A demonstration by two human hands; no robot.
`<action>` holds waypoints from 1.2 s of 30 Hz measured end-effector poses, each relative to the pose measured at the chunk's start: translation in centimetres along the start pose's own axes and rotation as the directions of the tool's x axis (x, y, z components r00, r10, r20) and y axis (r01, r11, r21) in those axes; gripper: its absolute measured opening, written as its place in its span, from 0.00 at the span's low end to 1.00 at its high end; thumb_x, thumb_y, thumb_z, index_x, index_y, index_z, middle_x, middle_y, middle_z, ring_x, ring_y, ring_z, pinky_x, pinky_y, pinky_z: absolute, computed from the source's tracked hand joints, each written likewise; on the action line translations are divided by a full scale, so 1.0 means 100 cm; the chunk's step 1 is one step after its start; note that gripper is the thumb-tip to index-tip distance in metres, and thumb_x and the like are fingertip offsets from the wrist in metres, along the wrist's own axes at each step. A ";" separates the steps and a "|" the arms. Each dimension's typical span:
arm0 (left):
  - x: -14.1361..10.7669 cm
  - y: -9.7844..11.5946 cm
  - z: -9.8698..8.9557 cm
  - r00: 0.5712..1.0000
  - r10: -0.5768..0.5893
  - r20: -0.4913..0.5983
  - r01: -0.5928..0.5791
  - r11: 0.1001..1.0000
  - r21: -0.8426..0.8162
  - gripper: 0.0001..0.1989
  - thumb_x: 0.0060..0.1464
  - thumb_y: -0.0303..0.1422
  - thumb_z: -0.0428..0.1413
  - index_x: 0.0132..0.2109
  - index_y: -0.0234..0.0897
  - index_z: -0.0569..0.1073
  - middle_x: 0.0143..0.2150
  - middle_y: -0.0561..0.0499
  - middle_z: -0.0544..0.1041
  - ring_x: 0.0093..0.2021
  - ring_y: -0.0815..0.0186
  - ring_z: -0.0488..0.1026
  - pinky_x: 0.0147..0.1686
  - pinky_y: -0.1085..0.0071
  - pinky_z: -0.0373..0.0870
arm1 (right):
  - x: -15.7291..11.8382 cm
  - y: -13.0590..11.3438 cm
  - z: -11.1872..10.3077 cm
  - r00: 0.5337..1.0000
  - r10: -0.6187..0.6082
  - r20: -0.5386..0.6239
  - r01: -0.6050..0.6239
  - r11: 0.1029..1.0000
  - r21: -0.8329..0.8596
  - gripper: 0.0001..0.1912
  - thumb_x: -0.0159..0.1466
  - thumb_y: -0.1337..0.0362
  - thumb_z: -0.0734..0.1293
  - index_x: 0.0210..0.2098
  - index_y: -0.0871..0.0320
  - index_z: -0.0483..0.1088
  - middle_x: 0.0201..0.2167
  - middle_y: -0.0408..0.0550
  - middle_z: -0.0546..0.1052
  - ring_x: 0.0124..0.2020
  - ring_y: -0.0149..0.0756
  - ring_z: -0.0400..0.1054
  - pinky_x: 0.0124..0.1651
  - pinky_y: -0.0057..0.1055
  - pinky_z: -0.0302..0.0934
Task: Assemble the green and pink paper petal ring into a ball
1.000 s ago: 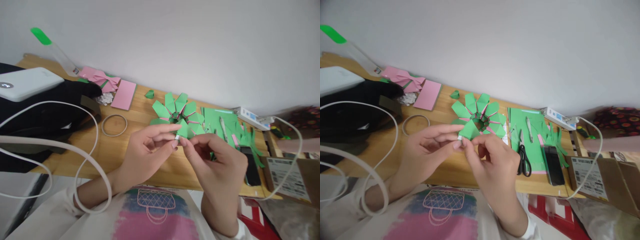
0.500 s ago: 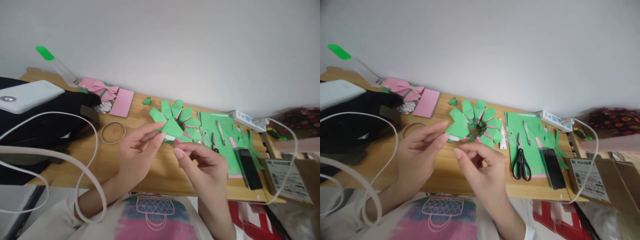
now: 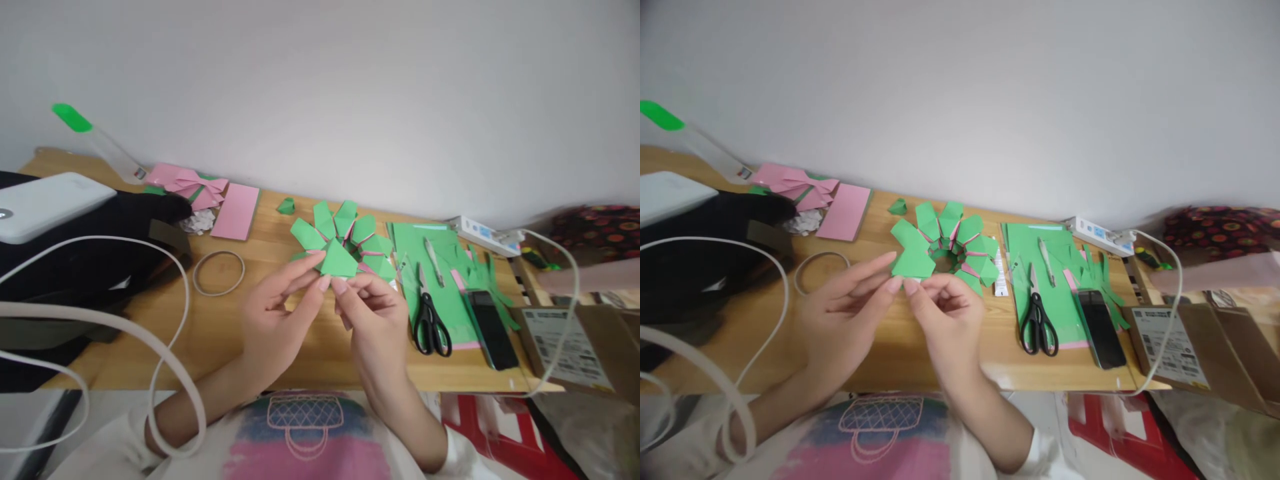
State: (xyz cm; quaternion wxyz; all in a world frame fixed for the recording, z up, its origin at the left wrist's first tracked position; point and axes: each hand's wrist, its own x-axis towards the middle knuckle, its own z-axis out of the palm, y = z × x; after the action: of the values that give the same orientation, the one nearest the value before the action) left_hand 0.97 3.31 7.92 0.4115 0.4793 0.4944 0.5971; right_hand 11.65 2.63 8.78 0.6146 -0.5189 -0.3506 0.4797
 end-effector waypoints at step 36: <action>0.008 -0.010 0.023 0.988 -0.142 0.067 0.146 0.988 -0.056 0.05 0.50 0.32 0.64 0.37 0.46 0.81 0.29 0.58 0.81 0.24 0.70 0.75 0.25 0.73 0.75 | 0.042 -0.012 -0.229 0.951 0.170 -0.256 -0.229 -0.164 -0.959 0.08 0.56 0.61 0.68 0.33 0.59 0.74 0.32 0.53 0.80 0.35 0.42 0.73 0.34 0.30 0.56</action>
State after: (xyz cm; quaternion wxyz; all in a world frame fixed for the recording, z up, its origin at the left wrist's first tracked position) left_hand 3.13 4.66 7.23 0.4831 0.4482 0.4962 0.5652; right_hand 34.43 -0.26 4.75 -0.0577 -0.8581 -0.4927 0.1328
